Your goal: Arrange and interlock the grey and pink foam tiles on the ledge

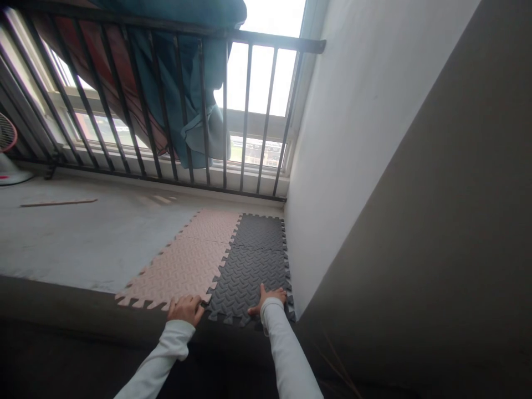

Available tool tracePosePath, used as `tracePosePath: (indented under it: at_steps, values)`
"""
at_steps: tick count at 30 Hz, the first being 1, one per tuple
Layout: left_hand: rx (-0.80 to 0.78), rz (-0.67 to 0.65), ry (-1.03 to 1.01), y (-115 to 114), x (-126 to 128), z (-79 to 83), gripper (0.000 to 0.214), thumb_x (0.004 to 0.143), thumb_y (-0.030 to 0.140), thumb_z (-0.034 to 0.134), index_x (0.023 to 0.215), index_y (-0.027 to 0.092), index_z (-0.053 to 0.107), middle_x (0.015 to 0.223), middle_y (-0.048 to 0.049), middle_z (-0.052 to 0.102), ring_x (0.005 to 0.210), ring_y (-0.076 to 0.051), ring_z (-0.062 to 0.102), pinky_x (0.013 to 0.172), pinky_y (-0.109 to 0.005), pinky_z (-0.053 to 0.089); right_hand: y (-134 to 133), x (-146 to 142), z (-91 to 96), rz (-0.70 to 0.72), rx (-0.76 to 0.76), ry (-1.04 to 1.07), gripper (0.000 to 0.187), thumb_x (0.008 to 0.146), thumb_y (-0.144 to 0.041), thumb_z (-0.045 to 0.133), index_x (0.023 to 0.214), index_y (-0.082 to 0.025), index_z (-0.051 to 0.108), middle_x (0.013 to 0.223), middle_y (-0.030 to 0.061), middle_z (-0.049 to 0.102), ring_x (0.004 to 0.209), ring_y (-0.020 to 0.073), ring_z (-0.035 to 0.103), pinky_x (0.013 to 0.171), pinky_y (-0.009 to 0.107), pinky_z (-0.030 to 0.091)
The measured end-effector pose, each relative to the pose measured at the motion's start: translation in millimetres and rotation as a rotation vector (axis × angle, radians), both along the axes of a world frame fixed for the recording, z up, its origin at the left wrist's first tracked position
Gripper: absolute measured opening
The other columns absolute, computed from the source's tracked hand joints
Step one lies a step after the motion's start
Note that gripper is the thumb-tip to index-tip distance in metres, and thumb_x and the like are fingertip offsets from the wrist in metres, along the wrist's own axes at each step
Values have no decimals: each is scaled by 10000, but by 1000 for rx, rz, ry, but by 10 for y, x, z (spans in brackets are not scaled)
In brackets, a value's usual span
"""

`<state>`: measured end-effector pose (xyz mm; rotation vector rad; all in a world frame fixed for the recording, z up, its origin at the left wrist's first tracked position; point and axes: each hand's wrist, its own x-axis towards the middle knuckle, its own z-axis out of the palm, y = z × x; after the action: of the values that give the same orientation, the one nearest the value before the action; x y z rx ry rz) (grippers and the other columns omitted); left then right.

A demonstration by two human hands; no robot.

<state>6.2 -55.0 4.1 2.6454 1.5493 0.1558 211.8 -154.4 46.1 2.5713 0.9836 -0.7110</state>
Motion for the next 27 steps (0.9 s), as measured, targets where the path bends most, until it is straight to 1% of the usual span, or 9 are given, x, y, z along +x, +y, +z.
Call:
tracePosePath:
  at_steps: [4, 8, 11, 13, 16, 19, 23, 25, 27]
  values:
    - [95, -6, -104, 50, -50, 17, 288, 759, 245, 356, 836, 260, 633, 870, -50, 642, 911, -221, 515, 976, -418, 212, -6, -8, 16, -7, 9, 16, 1132, 426, -730, 604, 1368, -285, 159, 1389, 205, 265, 1235, 408, 269, 923, 593, 229]
    - [189, -16, -231, 161, -64, 159, 294, 770, 255, 355, 840, 244, 640, 843, -48, 640, 869, -206, 520, 1001, -362, 212, -11, -30, 62, -9, -10, 11, 1147, 419, -736, 602, 1370, -282, 149, 1392, 212, 252, 1242, 416, 247, 932, 582, 228]
    - [253, -16, -342, 328, -64, 371, 293, 769, 260, 358, 843, 230, 640, 815, -48, 632, 858, -199, 519, 1009, -348, 214, -8, -39, 91, -9, -36, -2, 1164, 427, -745, 586, 1377, -242, 139, 1389, 232, 241, 1244, 425, 232, 936, 573, 230]
    - [289, -9, -425, 477, -66, 546, 278, 763, 263, 370, 837, 227, 636, 797, -43, 626, 846, -192, 520, 986, -340, 250, -3, -36, 94, -7, -52, 0, 1154, 442, -745, 577, 1379, -241, 129, 1390, 227, 243, 1245, 421, 233, 933, 578, 233]
    - [359, 15, -574, 721, -70, 819, 250, 753, 267, 385, 784, 217, 627, 739, -35, 611, 791, -177, 520, 887, -308, 341, 7, -20, 69, -14, -45, 0, 1142, 444, -734, 584, 1377, -253, 133, 1392, 218, 246, 1246, 418, 235, 933, 580, 234]
    - [445, 48, -701, 935, -71, 1072, 223, 735, 277, 401, 718, 206, 612, 677, -25, 587, 725, -165, 510, 779, -279, 385, 13, -6, 36, -26, -15, 5, 1157, 422, -718, 613, 1374, -248, 154, 1389, 226, 245, 1239, 427, 241, 938, 582, 228]
    - [499, 91, -832, 1172, -100, 1353, 194, 702, 286, 433, 680, 195, 603, 623, -5, 561, 682, -151, 498, 760, -279, 395, 10, -13, 42, -33, -27, 4, 1151, 437, -724, 601, 1376, -235, 149, 1391, 234, 235, 1245, 423, 232, 940, 578, 227]
    - [499, 162, -904, 1320, -175, 1463, 188, 682, 280, 450, 685, 183, 612, 620, 4, 555, 673, -140, 491, 736, -278, 402, 6, -23, 64, -25, -33, 3, 1139, 449, -731, 588, 1377, -244, 142, 1393, 227, 236, 1247, 416, 234, 934, 581, 229]
    - [478, 298, -986, 1525, -330, 1538, 206, 679, 281, 457, 714, 165, 624, 636, 8, 558, 665, -130, 487, 664, -264, 405, 4, -31, 82, -15, -34, 5, 1134, 451, -735, 583, 1376, -255, 137, 1395, 219, 239, 1247, 414, 237, 924, 591, 231]
